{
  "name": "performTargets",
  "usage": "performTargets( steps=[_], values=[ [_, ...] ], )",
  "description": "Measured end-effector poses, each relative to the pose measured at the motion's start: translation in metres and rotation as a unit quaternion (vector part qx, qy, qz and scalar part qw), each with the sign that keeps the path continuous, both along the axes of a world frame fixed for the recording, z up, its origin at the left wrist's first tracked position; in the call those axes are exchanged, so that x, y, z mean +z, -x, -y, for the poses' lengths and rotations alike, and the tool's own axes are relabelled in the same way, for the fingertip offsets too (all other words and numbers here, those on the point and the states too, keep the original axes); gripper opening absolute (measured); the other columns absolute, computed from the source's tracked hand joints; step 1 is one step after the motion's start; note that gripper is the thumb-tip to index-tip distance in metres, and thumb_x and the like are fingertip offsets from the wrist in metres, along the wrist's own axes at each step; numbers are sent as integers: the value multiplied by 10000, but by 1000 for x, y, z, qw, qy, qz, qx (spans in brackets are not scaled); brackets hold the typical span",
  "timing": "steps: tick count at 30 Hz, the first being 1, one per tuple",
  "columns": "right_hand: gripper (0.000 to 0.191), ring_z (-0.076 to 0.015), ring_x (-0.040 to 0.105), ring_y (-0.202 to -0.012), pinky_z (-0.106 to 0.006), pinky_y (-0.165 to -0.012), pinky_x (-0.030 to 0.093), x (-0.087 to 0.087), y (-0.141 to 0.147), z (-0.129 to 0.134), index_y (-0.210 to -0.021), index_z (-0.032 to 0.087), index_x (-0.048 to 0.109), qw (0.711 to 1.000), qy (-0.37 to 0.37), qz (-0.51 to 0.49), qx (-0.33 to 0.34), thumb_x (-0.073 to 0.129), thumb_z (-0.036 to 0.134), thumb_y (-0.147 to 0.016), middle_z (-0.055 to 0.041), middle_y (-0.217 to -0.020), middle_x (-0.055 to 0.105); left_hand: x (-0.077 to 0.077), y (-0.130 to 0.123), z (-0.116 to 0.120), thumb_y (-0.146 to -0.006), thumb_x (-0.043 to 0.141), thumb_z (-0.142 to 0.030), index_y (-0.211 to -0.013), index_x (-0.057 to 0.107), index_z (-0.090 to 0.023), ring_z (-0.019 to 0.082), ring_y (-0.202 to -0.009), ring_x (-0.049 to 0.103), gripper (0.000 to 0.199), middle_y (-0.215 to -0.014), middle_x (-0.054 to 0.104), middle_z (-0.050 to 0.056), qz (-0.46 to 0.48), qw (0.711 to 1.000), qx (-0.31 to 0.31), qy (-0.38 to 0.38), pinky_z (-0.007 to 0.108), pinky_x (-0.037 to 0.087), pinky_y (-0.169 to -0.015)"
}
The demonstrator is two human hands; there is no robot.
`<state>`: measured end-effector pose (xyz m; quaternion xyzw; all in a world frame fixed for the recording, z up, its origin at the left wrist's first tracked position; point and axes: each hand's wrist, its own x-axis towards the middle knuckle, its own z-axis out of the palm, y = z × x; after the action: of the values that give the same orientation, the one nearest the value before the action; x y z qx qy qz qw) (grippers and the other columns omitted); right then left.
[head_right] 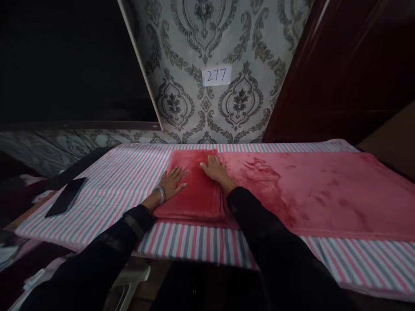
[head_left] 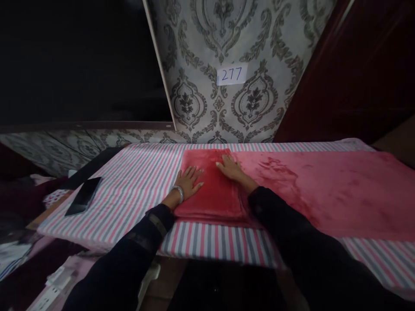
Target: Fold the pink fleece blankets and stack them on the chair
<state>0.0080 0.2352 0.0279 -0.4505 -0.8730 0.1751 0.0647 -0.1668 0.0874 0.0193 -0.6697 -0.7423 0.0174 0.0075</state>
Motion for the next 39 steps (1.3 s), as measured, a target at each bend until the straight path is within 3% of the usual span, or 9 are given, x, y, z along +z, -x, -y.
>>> performTargets(
  steps=[5, 9, 16, 22, 26, 30, 33, 36, 39],
  values=[
    [892, -283, 80, -1569, -463, -1242, 133, -15, -19, 70, -1627, 72, 158, 996, -76, -14, 50, 301, 669, -980, -170, -1696, 117, -4, -1, 0, -1019, 350, -509, -1597, 305, -273, 301, -1547, 222, 626, -1668, 267, 91, 2, 1000, -1, -25, 598, 213, -1222],
    [967, -314, 139, -1557, -477, -1243, 97, -29, -25, 97, -1598, 6, 230, 993, -111, 8, 32, 318, 723, -954, -221, -1667, 191, 1, -1, 2, -1020, 364, -505, -1597, 302, -268, 294, -1557, 190, 627, -1676, 244, 91, 13, 1000, 8, -15, 596, 192, -1227],
    [972, -331, 160, -1550, -465, -1233, 138, -30, -27, 98, -1580, -13, 276, 989, -149, -1, 3, 404, 706, -937, -233, -1654, 217, 23, -20, -10, -1017, 346, -545, -1592, 310, -247, 353, -1537, 231, 648, -1654, 294, 144, 53, 998, 24, 9, 699, 188, -1182],
    [832, -329, 210, -1537, -468, -1228, 158, -31, -27, 98, -1563, 25, 352, 987, -156, 19, 18, 465, 567, -942, -216, -1644, 270, 4, -55, -11, -1029, 332, -507, -1581, 336, -307, 285, -1545, 230, 586, -1650, 331, 61, 62, 993, -100, -7, 610, 142, -1237],
    [867, -337, 212, -1535, -479, -1228, 158, -34, -28, 97, -1566, 16, 337, 987, -156, 22, 14, 427, 618, -949, -226, -1644, 264, -1, -43, -5, -1020, 343, -520, -1591, 317, -276, 290, -1551, 212, 621, -1658, 305, 71, 59, 996, -61, 5, 595, 132, -1244],
    [969, -358, 198, -1536, -496, -1231, 140, -40, -29, 92, -1560, -2, 335, 987, -160, 13, 29, 386, 730, -927, -248, -1639, 257, 9, -9, 10, -1014, 379, -509, -1595, 299, -215, 293, -1560, 175, 656, -1676, 230, 108, 47, 998, 3, 43, 617, 107, -1237],
    [991, -360, 176, -1543, -507, -1237, 124, -37, -28, 85, -1569, -1, 309, 990, -138, 7, 39, 388, 745, -921, -252, -1644, 237, 19, 9, 26, -1025, 371, -470, -1588, 310, -239, 290, -1559, 181, 611, -1677, 233, 99, 50, 997, 28, 55, 663, 111, -1216],
    [948, -347, 179, -1545, -492, -1243, 154, -23, -32, 79, -1582, 13, 285, 997, -60, 9, 50, 380, 711, -948, -237, -1649, 236, 25, 8, 42, -1048, 295, -454, -1561, 367, -258, 297, -1555, 196, 554, -1657, 302, 95, 56, 997, 39, 33, 689, 134, -1201],
    [926, -331, 210, -1540, -469, -1241, 210, -11, -50, 84, -1591, 43, 288, 995, -23, -28, 98, 386, 710, -956, -213, -1651, 255, 24, -7, 60, -1048, 294, -466, -1536, 415, -225, 294, -1542, 239, 557, -1621, 381, 109, 80, 997, -17, -15, 642, 171, -1219]
  ],
)
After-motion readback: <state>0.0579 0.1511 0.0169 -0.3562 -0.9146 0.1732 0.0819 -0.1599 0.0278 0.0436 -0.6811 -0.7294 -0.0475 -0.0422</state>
